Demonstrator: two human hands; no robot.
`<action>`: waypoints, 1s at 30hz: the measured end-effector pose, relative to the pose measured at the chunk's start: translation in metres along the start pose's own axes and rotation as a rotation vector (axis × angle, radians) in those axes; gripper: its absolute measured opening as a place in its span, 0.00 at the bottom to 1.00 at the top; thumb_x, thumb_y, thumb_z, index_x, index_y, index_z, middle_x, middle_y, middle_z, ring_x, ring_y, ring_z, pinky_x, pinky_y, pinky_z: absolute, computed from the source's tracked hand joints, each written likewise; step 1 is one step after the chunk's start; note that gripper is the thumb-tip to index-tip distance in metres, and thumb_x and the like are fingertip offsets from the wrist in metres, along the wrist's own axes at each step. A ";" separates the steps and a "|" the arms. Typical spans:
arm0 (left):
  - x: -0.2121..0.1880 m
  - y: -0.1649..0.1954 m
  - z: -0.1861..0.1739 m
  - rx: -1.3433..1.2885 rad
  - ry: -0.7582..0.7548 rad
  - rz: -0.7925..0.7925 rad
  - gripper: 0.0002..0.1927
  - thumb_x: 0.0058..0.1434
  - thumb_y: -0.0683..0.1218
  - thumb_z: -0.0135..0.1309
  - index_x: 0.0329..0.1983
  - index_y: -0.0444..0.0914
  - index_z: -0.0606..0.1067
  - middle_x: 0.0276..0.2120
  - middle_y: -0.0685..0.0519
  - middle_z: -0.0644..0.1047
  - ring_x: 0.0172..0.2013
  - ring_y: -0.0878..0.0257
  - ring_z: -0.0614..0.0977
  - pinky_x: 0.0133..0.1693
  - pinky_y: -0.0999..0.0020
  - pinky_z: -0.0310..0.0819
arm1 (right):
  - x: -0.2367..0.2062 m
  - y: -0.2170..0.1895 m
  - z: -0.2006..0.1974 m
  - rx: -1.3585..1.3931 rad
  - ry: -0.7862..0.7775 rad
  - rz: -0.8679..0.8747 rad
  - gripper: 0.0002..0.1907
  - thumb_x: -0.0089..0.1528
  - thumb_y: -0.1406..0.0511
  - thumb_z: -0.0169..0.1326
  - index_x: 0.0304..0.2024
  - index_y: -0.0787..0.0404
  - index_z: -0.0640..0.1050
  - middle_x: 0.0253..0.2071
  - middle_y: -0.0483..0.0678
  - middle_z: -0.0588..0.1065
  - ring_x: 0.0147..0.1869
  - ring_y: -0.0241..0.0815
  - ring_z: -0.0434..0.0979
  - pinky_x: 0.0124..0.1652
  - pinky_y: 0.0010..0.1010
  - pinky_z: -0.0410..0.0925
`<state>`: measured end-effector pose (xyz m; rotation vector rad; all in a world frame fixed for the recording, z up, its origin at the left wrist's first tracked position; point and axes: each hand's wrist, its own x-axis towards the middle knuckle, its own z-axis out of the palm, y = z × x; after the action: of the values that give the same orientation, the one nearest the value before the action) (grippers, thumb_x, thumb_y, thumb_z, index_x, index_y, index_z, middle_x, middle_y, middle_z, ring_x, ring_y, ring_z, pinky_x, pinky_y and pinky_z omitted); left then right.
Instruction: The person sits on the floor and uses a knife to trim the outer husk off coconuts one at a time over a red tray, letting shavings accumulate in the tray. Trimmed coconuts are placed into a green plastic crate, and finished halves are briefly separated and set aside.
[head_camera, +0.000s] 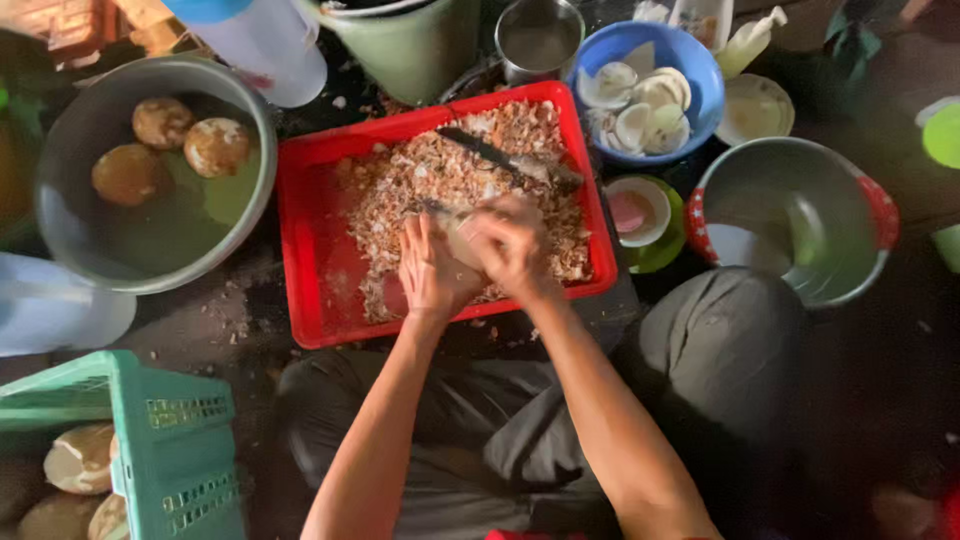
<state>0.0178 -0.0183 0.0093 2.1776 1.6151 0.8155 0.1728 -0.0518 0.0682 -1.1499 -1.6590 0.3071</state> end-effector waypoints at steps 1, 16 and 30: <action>0.002 0.001 0.001 -0.024 0.008 0.011 0.56 0.40 0.57 0.70 0.69 0.30 0.59 0.60 0.32 0.67 0.60 0.31 0.69 0.59 0.43 0.66 | -0.001 -0.003 -0.002 0.027 0.003 0.087 0.03 0.59 0.69 0.61 0.33 0.62 0.84 0.36 0.52 0.80 0.46 0.52 0.79 0.48 0.42 0.71; -0.004 0.004 0.002 0.046 0.023 -0.004 0.52 0.46 0.55 0.69 0.72 0.34 0.62 0.57 0.39 0.72 0.56 0.38 0.77 0.51 0.51 0.75 | -0.023 0.060 0.015 0.261 -0.040 0.316 0.09 0.66 0.63 0.59 0.41 0.63 0.84 0.42 0.48 0.82 0.47 0.39 0.81 0.47 0.30 0.72; -0.001 0.006 -0.014 -0.097 -0.075 0.101 0.48 0.47 0.57 0.70 0.68 0.33 0.65 0.53 0.37 0.74 0.52 0.42 0.78 0.54 0.51 0.76 | -0.031 0.039 0.020 0.032 0.072 0.067 0.09 0.65 0.64 0.59 0.44 0.60 0.84 0.43 0.50 0.81 0.50 0.45 0.79 0.51 0.29 0.71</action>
<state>0.0133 -0.0222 0.0237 2.2089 1.4105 0.8117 0.1766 -0.0502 0.0151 -1.1812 -1.5495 0.3298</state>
